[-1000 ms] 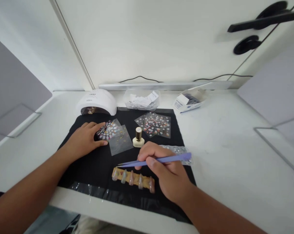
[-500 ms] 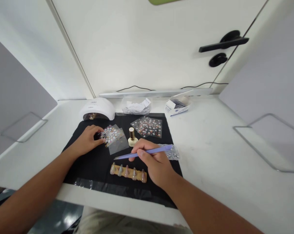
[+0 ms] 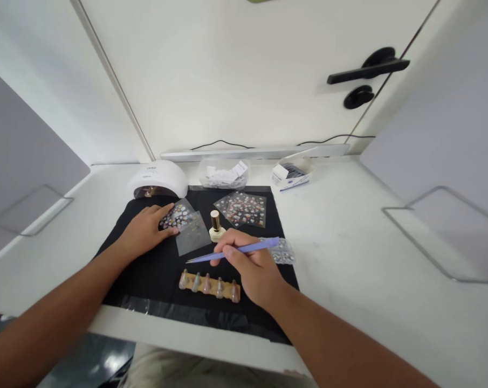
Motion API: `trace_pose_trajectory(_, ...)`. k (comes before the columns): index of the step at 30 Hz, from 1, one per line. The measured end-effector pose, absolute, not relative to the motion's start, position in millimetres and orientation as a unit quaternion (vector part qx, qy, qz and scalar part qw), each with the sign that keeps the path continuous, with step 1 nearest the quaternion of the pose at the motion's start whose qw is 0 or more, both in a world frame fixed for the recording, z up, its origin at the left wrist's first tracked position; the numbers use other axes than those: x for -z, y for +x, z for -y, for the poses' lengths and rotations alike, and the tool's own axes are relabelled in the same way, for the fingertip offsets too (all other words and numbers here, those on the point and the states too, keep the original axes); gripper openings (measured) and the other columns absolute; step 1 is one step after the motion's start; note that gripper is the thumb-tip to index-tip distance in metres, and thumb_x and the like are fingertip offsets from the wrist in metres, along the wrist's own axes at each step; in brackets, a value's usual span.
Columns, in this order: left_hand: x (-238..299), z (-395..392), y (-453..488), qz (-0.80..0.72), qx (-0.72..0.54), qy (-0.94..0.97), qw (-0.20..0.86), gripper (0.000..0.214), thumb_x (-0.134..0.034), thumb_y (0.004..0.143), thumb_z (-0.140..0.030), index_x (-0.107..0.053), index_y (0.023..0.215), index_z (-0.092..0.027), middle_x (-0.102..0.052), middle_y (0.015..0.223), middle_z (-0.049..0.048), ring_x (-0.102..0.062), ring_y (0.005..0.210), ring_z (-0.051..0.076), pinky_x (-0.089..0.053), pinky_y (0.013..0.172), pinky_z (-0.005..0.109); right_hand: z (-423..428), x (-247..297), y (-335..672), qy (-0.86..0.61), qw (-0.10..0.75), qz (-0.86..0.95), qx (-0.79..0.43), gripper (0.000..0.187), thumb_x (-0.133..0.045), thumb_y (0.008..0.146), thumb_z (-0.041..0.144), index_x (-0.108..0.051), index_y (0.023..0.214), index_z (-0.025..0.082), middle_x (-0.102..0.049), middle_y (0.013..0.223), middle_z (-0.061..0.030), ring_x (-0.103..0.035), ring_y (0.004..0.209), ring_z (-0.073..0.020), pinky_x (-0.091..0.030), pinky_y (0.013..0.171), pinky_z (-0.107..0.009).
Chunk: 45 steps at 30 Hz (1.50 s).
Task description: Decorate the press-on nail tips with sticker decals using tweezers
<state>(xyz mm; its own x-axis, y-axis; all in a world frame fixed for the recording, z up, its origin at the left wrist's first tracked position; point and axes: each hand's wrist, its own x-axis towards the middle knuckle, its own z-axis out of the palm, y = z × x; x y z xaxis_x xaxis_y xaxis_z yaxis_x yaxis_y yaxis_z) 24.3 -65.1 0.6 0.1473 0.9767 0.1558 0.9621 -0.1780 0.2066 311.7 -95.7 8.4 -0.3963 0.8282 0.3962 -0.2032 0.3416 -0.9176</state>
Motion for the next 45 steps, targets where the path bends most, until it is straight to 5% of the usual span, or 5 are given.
trace_pose_trajectory(9,4.7,66.6,21.8,-0.632,-0.269,0.722,0.081,0.062,-0.067,0.084,-0.025,-0.050,0.142,-0.013,-0.064,0.109,0.0130,-0.057,0.109,0.031,-0.043,0.105,0.050,95.3,-8.4,310.8,-0.237,0.502,0.647,-0.523,0.024,-0.060,0.094,0.040,-0.071,0.083,0.021,-0.069,0.072,-0.0026,-0.062,0.066,-0.0191,-0.048,0.066,-0.036)
trace_pose_trajectory(15,1.7,69.8,19.6,-0.584,-0.389,0.676,0.225,0.054,-0.061,0.087,-0.025,-0.048,0.139,-0.018,-0.057,0.072,-0.0041,-0.058,0.063,0.015,-0.052,0.068,0.031,96.0,-10.3,310.5,-0.215,0.512,0.646,-0.524,0.021,-0.059,0.096,0.037,-0.072,0.086,0.023,-0.070,0.075,-0.0029,-0.062,0.067,-0.0190,-0.050,0.063,-0.035)
trace_pose_trajectory(21,-25.7,104.5,41.6,-0.473,-0.540,0.633,0.289,0.050,-0.065,0.089,-0.028,-0.038,0.131,-0.031,-0.057,0.071,-0.0079,-0.054,0.055,0.010,-0.045,0.050,0.018,107.3,-30.2,315.1,-0.146,0.570,0.647,-0.485,0.019,-0.058,0.096,0.038,-0.075,0.092,0.030,-0.068,0.064,-0.0025,-0.062,0.078,-0.0240,-0.051,0.073,-0.040)
trace_pose_trajectory(28,-39.9,128.7,77.2,-0.370,-0.576,0.671,0.287,0.013,-0.076,0.083,-0.015,-0.069,0.089,-0.024,-0.068,0.082,-0.0002,-0.064,0.072,0.013,-0.053,0.067,0.025,122.6,-48.8,322.5,-0.139,0.578,0.673,-0.440,0.022,-0.052,0.099,0.040,-0.074,0.100,0.035,-0.071,0.064,-0.0008,-0.063,0.075,-0.0246,-0.048,0.094,-0.048)
trace_pose_trajectory(45,-24.3,132.3,83.9,-0.320,-0.562,0.653,0.394,0.042,-0.078,0.075,-0.001,-0.069,0.109,-0.024,-0.066,0.084,-0.0013,-0.062,0.066,0.009,-0.057,0.066,0.020,117.7,-28.5,306.5,-0.171,0.588,0.617,-0.495,0.020,-0.056,0.098,0.036,-0.075,0.099,0.030,-0.072,0.069,-0.0028,-0.067,0.083,-0.0240,-0.054,0.081,-0.043)
